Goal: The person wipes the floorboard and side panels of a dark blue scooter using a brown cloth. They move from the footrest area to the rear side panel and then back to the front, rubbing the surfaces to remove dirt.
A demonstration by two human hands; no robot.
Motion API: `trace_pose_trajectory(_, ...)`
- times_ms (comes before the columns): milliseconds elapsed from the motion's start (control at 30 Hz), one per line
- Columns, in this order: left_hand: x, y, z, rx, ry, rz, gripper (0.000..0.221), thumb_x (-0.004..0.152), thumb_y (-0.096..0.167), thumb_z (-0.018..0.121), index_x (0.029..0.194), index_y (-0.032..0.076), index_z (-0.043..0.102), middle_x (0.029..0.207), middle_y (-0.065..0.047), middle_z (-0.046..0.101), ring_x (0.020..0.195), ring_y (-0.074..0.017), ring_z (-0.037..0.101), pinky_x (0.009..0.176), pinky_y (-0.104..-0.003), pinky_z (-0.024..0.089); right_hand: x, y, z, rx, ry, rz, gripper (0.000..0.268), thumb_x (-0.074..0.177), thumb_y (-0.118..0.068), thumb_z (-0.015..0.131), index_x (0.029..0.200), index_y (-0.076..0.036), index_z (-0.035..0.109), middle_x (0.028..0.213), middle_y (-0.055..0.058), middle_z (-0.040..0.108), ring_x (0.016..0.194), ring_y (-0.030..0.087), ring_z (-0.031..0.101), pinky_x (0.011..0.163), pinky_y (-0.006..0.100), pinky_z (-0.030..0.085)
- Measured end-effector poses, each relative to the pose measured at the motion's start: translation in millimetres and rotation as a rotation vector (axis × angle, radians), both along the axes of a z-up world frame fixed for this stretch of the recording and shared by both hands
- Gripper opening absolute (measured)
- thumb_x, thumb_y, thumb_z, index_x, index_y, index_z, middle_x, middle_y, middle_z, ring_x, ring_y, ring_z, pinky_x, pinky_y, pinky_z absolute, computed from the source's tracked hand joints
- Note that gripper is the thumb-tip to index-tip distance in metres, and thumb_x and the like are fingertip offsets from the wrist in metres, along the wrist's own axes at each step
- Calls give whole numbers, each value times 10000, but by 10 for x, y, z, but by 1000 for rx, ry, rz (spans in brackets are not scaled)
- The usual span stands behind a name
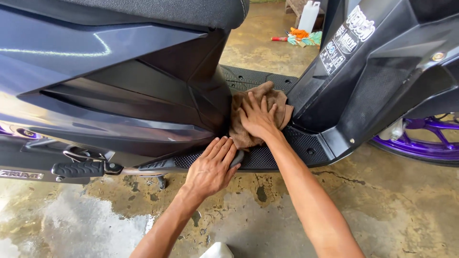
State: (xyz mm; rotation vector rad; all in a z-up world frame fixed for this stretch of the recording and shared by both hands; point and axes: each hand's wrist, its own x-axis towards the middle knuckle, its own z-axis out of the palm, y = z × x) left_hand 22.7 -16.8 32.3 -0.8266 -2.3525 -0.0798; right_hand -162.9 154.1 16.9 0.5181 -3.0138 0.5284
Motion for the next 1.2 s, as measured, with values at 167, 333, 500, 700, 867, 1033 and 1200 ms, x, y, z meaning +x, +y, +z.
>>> trace_pose_trajectory(167,-22,-15,0,22,101,-25,528,983,456,553,1301,41,621,1304,-197,650,1300,-322,600,1187,-441,376,742,415,126,-62,75,283,751,1039,-660,336,1564,-126,378,1709,130,150,1491,556,140,1156,764,80)
trace_pose_trajectory(333,-25,14,-30,49,174,-8,502,946,471,584,1249,78,659,1257,-183,686,1256,-306,644,1163,-430,413,1253,955,141,-271,6,445,678,957,-573,580,1504,-178,509,1678,38,294,1481,462,250,1229,613,108)
trace_pose_trajectory(500,-32,26,-115,46,208,29,514,935,473,580,1246,73,667,1241,-182,697,1243,-298,655,1173,-426,406,1082,1364,70,-464,197,306,134,800,-157,810,839,-54,734,831,130,734,849,289,694,782,443,537)
trace_pose_trajectory(700,10,30,-52,30,185,19,498,945,431,562,1266,63,658,1238,-199,698,1244,-310,653,1176,-436,398,1069,1366,934,-300,654,104,958,782,33,685,1641,-140,299,1487,288,520,1257,460,582,999,550,525)
trace_pose_trajectory(867,12,47,-43,27,210,15,496,944,425,557,1268,62,651,1244,-201,692,1248,-311,649,1176,-433,397,1328,1036,437,-224,477,389,662,789,-290,678,1382,-5,609,1471,222,533,1308,337,542,1086,409,480)
trace_pose_trajectory(1033,76,58,-21,39,120,38,514,942,418,541,1292,57,647,1265,-205,688,1270,-309,635,1190,-437,377,1457,1138,71,-269,80,412,594,988,-577,476,1374,-173,678,1520,0,564,1326,235,478,1097,409,337)
trace_pose_trajectory(1200,44,177,55,60,88,60,518,941,372,560,1313,17,624,1289,-249,665,1287,-347,615,1189,-462,370,966,878,6,-86,104,278,581,1054,-546,373,1571,-287,437,1668,-2,315,1455,469,308,1188,634,232)
